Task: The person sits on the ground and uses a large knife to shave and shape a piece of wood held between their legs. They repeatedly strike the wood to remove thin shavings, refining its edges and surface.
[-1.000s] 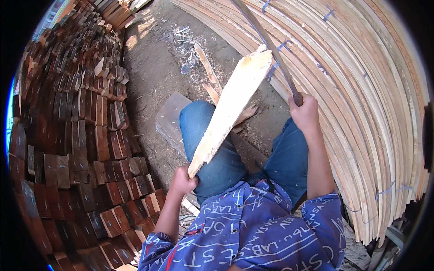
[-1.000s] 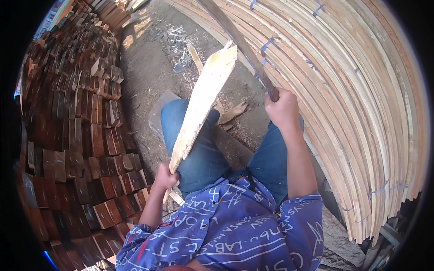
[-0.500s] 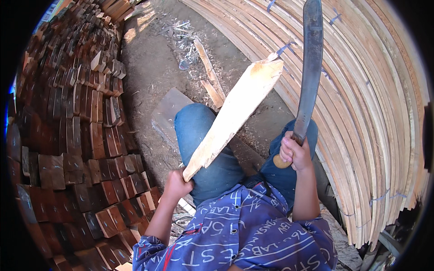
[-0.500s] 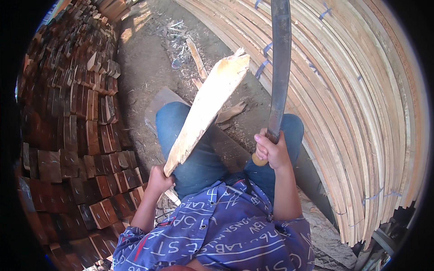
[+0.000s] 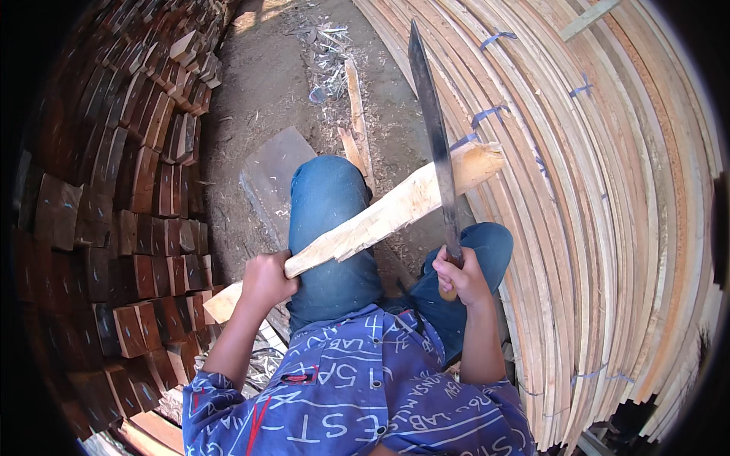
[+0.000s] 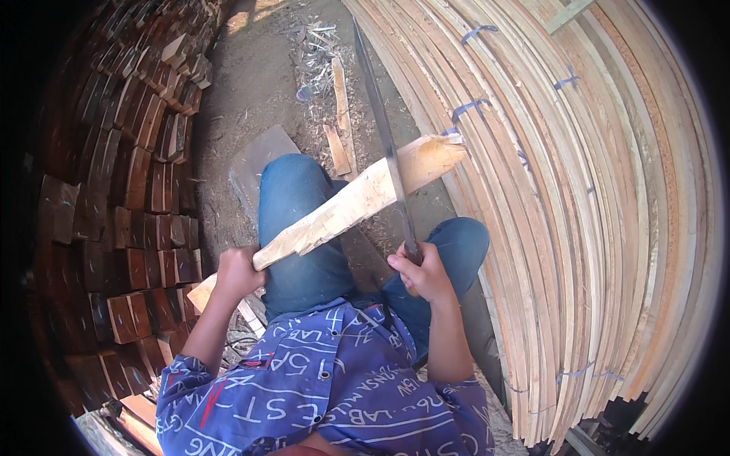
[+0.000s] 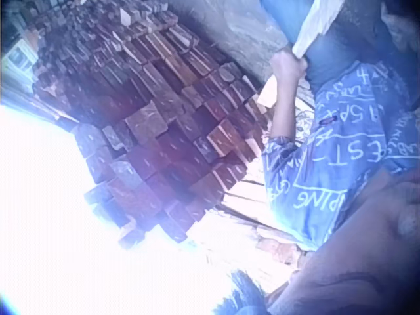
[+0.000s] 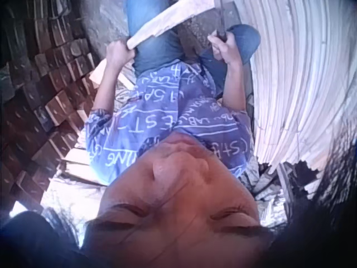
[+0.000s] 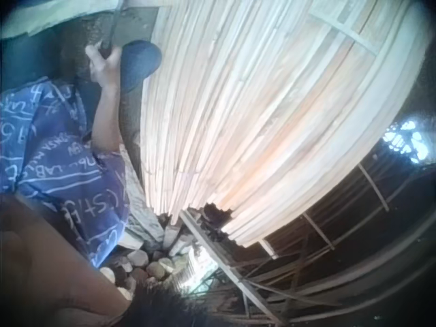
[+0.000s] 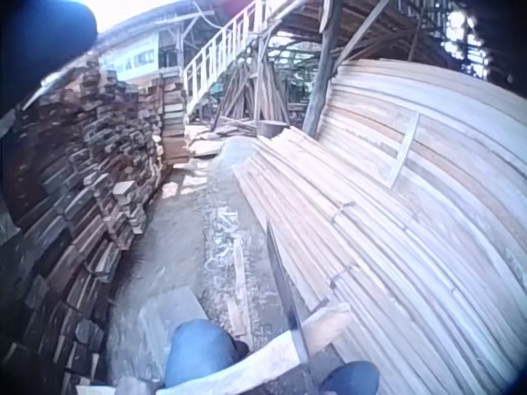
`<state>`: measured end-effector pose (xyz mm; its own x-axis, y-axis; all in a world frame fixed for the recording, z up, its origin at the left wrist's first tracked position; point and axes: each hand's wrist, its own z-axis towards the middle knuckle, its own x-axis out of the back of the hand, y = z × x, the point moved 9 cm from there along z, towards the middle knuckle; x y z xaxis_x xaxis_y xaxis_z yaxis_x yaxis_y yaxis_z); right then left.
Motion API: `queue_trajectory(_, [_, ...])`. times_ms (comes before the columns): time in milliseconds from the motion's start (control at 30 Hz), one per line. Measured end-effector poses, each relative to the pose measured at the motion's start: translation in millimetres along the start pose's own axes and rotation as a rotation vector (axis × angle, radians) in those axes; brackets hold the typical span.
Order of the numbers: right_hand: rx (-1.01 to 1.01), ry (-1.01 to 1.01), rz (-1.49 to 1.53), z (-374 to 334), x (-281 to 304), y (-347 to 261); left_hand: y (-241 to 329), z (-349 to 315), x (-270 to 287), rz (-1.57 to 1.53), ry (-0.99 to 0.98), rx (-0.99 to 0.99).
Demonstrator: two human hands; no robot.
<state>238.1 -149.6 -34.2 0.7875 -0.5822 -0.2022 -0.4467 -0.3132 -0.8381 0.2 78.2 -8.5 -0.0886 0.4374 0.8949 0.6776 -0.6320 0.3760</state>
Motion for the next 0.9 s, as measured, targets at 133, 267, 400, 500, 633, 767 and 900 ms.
queue_trajectory(133, [0.259, 0.33, -0.526, 0, -3, -41, 8, -2, -5, 0.04, -0.038, -0.023])
queue_trajectory(267, [0.335, 0.439, -0.672, 6, -8, -71, 3, -5, -13, 0.054, -0.045, -0.004])
queue_trajectory(400, [0.4, 0.536, -1.107, 11, -5, -92, 1, -10, -12, 0.035, -0.001, 0.023])
queue_trajectory(500, [0.449, 0.623, -1.305, 16, 3, -97, -1, -15, -10, 0.075, 0.022, 0.059])
queue_trajectory(633, [0.356, 0.805, -1.463, 19, 57, -115, -10, -22, -7, 0.061, 0.048, 0.092])
queue_trajectory(767, [0.261, 0.945, -0.981, -2, 163, -116, -31, -19, -24, -0.116, 0.093, 0.109])
queue_trajectory(900, [0.12, 0.864, -0.272, -19, 175, -45, -31, -22, -25, -0.116, 0.019, 0.135])
